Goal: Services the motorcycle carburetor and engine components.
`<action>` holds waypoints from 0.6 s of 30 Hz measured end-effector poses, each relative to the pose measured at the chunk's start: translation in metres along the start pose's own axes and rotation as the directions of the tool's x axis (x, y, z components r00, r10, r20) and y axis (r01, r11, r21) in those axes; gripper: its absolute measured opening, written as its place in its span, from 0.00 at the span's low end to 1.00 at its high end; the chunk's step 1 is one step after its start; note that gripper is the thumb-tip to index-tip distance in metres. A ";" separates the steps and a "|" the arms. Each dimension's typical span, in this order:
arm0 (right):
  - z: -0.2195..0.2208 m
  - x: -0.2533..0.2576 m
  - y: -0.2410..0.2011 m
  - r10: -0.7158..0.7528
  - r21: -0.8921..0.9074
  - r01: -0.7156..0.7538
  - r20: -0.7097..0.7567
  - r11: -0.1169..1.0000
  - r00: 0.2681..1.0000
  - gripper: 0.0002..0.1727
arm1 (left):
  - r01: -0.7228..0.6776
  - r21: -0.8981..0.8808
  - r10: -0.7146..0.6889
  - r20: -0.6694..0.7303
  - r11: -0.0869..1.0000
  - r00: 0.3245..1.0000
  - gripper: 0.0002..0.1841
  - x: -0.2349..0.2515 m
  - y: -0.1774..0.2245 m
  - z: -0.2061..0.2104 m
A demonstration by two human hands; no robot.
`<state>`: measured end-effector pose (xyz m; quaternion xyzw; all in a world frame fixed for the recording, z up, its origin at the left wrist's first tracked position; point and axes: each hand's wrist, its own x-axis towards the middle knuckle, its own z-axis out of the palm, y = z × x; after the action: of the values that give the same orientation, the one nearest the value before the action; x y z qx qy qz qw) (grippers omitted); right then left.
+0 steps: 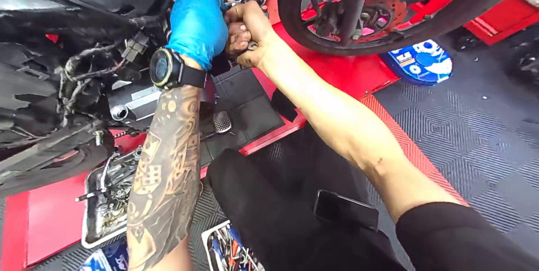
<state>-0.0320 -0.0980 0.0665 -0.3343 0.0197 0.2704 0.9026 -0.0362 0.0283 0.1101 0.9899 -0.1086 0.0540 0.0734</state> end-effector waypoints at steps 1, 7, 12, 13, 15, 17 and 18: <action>0.001 0.000 0.001 -0.005 0.010 0.005 0.009 1.000 1.000 0.20 | -0.085 0.007 0.085 -0.066 0.996 0.994 0.20 0.012 -0.019 0.010; 0.005 0.002 0.003 -0.026 -0.014 0.025 -0.037 1.000 0.999 0.21 | -0.154 -0.021 0.150 -0.136 0.988 0.979 0.20 0.031 -0.044 0.026; 0.010 0.003 0.014 -0.144 -0.126 0.124 -0.168 0.984 0.975 0.17 | -0.013 -0.099 0.010 -0.027 0.995 1.000 0.20 0.003 -0.006 0.001; 0.010 0.002 0.011 -0.148 -0.194 0.113 -0.173 0.974 0.974 0.17 | 0.018 -0.114 -0.021 -0.022 0.993 1.000 0.20 -0.003 0.003 -0.004; 0.010 0.000 0.003 -0.112 -0.336 0.050 -0.167 0.940 0.980 0.16 | 0.016 -0.104 -0.021 -0.038 0.994 0.999 0.20 -0.009 0.007 -0.007; 0.004 -0.004 -0.005 -0.049 -0.419 0.002 -0.100 0.908 0.994 0.17 | -0.006 -0.103 -0.001 -0.072 0.995 0.997 0.21 -0.016 0.007 -0.003; 0.001 -0.005 -0.011 -0.041 -0.455 0.010 -0.058 0.891 0.997 0.17 | -0.031 -0.119 0.019 -0.100 0.992 0.995 0.22 -0.020 0.008 -0.003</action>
<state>-0.0309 -0.1067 0.0755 -0.5448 -0.0188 0.2445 0.8020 -0.0579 0.0248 0.1120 0.9783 -0.1204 0.0974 0.1375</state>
